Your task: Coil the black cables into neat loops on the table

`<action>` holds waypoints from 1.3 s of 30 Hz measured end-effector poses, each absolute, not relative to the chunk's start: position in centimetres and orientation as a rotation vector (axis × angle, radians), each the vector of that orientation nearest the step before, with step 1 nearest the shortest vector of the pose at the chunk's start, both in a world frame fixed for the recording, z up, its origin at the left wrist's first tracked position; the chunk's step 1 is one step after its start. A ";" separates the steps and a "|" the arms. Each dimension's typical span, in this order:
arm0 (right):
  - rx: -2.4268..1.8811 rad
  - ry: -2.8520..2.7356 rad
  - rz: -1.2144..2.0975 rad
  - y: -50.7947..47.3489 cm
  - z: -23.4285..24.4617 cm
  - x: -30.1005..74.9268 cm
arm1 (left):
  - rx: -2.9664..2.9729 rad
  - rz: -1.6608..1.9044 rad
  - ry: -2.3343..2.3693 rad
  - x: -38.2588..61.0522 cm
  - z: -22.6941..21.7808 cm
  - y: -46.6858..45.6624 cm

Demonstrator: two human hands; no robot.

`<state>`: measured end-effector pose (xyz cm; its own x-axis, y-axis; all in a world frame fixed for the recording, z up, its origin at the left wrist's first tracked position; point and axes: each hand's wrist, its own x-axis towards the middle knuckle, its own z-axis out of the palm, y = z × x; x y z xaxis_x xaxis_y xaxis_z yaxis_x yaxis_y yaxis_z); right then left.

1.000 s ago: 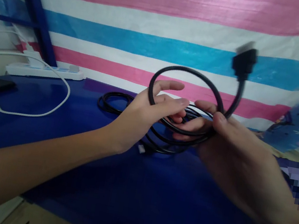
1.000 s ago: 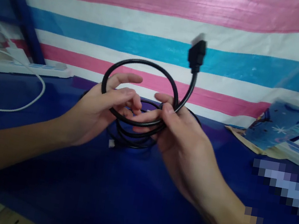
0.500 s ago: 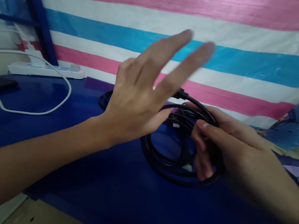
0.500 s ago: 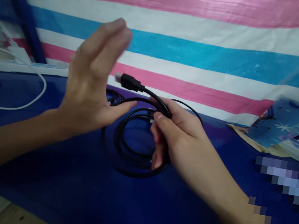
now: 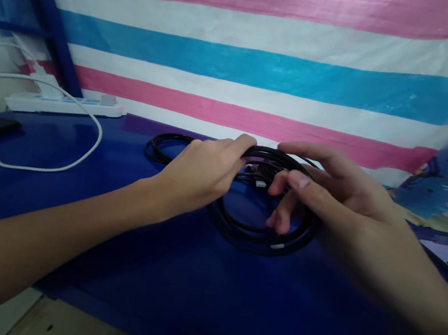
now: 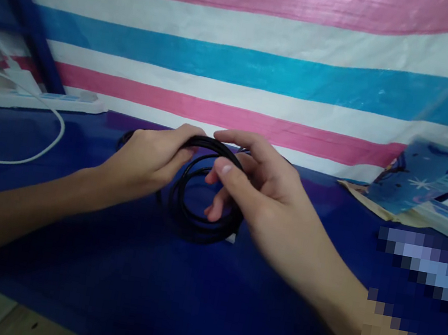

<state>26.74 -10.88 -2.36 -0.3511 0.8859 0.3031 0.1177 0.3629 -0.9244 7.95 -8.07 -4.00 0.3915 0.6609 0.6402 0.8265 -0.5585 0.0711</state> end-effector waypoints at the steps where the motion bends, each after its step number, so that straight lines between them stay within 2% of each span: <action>1: -0.904 -1.703 1.051 -10.8 -2.4 26.7 | -2.416 -0.944 -1.308 7.9 -4.0 -8.0; 6: -0.894 -1.609 0.995 -10.2 -2.9 26.5 | -2.620 -1.118 -1.327 8.2 -4.4 -7.8; 12: -0.982 -1.561 0.898 -10.3 -2.3 27.0 | -3.217 -1.586 -1.292 8.6 -4.0 -8.5; 17: -0.921 -1.568 0.913 -10.9 -1.7 27.1 | -3.586 -1.677 -1.272 8.8 -3.3 -9.2; 23: -0.838 -1.512 0.939 -10.7 -1.7 27.1 | -3.790 -1.962 -1.199 8.9 -3.6 -9.0; 30: -0.845 -1.397 0.900 -10.0 -1.4 27.5 | -3.904 -1.927 -0.968 8.3 -3.5 -8.6; 34: -0.859 -1.340 0.887 -9.9 -0.9 27.7 | -3.810 -1.765 -1.066 7.9 -2.9 -8.5; 39: -0.877 -1.322 0.916 -9.9 -0.9 27.9 | -3.926 -1.758 -1.085 7.5 -2.6 -8.5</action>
<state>27.87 -9.86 -0.86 0.0302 0.9179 0.3957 -0.0483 0.3968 -0.9167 7.54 -8.53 -2.61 0.7241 0.6567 0.2109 -0.1059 -0.1963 0.9748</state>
